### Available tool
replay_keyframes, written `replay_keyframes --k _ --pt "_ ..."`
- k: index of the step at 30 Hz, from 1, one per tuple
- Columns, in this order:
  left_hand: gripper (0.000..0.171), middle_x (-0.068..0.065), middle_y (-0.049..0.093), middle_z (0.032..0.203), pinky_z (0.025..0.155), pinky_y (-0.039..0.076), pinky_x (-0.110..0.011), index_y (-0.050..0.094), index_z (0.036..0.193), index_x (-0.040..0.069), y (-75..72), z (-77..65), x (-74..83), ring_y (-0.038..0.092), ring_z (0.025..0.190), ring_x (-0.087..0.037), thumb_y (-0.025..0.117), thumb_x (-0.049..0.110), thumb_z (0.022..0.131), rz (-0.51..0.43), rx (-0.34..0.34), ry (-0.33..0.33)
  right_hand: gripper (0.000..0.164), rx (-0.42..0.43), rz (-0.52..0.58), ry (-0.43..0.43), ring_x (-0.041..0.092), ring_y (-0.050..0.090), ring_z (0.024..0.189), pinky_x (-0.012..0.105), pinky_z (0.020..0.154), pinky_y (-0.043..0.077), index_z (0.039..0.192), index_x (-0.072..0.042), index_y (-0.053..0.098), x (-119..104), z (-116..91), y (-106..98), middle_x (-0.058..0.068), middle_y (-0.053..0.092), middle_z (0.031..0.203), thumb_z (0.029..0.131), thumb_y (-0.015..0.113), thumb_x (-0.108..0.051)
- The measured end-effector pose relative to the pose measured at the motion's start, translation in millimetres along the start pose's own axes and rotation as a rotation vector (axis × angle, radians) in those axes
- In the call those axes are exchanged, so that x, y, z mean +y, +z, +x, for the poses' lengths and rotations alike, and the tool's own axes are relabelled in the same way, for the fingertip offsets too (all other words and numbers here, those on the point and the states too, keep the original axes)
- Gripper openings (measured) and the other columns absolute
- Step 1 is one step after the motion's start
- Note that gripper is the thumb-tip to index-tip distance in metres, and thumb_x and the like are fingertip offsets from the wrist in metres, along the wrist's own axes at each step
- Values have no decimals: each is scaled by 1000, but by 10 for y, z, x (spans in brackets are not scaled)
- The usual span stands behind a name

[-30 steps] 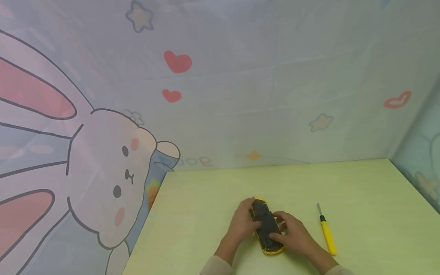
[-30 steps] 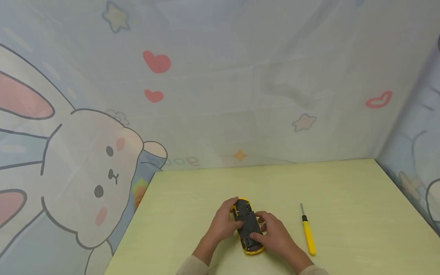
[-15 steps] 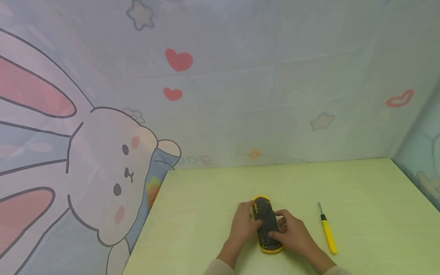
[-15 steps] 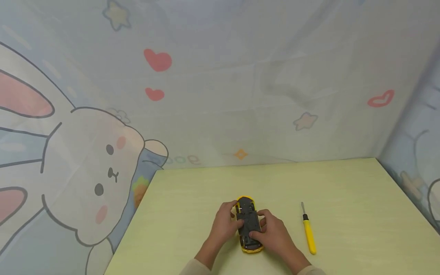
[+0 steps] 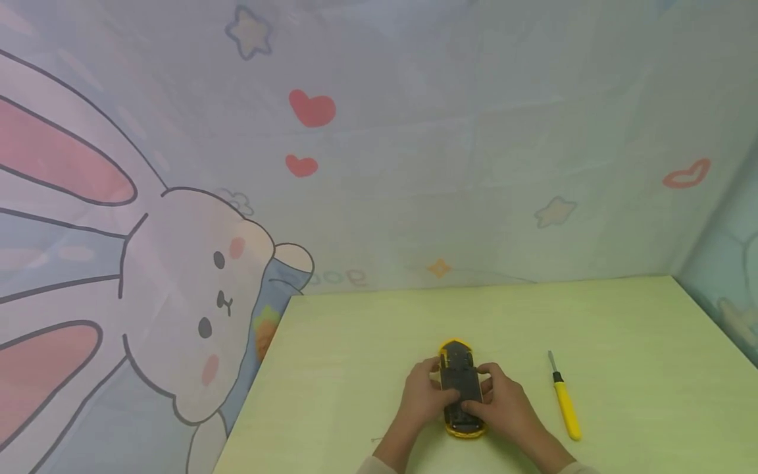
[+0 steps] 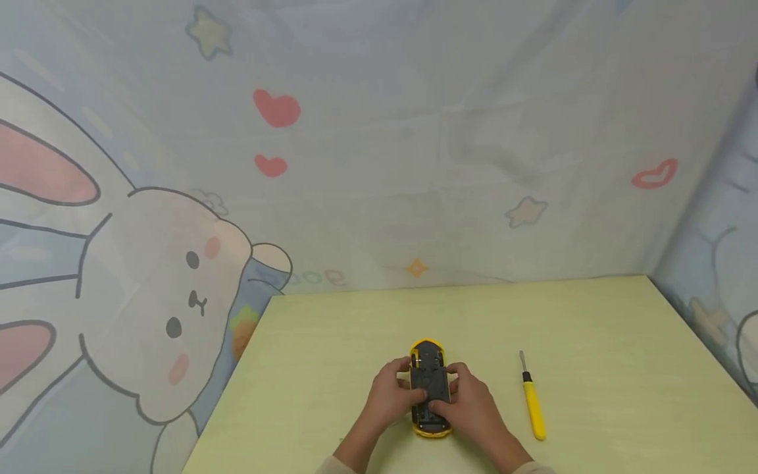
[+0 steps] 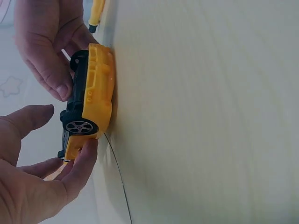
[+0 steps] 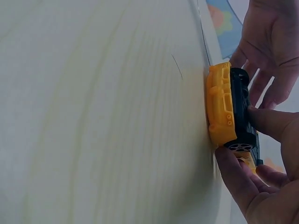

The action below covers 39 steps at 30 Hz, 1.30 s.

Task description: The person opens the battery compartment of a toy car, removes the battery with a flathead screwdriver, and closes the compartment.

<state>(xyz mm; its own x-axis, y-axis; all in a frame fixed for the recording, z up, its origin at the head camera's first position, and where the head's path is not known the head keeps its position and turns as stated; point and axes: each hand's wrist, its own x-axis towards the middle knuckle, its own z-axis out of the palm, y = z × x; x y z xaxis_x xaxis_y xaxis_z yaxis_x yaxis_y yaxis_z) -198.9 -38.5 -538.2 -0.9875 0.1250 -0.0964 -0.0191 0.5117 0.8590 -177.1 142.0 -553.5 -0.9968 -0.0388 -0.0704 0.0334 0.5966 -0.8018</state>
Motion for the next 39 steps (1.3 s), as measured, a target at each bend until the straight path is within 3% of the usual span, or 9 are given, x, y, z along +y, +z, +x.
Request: replay_keyframes --k 3,8,13,16,22,29,34,39 --pt "71 -11 58 127 66 54 -30 58 141 4 -11 -13 -20 63 91 -14 87 11 77 -16 -27 -7 78 4 -2 -6 13 65 80 35 68 54 137 -4 51 5 -4 5 2 68 96 77 90 -34" --pt "76 -6 60 119 67 51 -30 60 138 9 -26 -32 -24 60 88 -16 92 11 69 0 -98 39 77 13 2 -21 12 64 77 33 68 53 141 -10 53 14 -7 20 1 67 93 77 90 -30" --pt "97 -7 58 124 68 50 -29 49 151 10 -16 -48 -14 56 88 -16 91 5 64 -14 -134 44 75 13 -11 -52 10 62 77 31 67 51 143 -15 56 -2 -4 14 -1 68 93 77 89 -23" --pt "109 -9 54 127 78 52 -33 40 158 11 0 -57 -11 55 93 -17 94 7 63 46 -134 37 73 6 -28 -71 10 61 79 31 67 51 142 -15 58 -13 -1 2 -2 68 94 77 90 -24" --pt "114 -8 50 125 104 48 -47 37 159 12 34 -59 -31 54 112 -21 97 11 63 143 -118 55 72 -10 -51 -84 10 60 79 30 68 50 141 -14 60 -28 10 -15 -2 65 91 77 90 -25" --pt "110 -4 51 118 82 48 -33 39 159 15 21 -40 -50 48 90 -14 96 11 65 150 -105 51 70 -17 -68 -99 10 62 81 32 71 53 137 -12 62 -27 35 -56 1 67 99 75 92 -27" --pt "105 -2 53 114 78 47 -32 43 157 16 0 -49 -30 48 88 -14 95 8 65 142 -101 53 64 16 -87 -122 14 64 90 34 76 54 134 -11 64 -24 54 -78 6 65 109 77 91 -25" --pt "103 -2 51 107 68 43 -29 44 156 16 4 -50 -23 47 83 -15 94 6 67 119 -110 37 60 30 -110 -131 15 58 86 32 69 49 131 -11 66 -44 95 -109 10 59 108 78 90 -26"
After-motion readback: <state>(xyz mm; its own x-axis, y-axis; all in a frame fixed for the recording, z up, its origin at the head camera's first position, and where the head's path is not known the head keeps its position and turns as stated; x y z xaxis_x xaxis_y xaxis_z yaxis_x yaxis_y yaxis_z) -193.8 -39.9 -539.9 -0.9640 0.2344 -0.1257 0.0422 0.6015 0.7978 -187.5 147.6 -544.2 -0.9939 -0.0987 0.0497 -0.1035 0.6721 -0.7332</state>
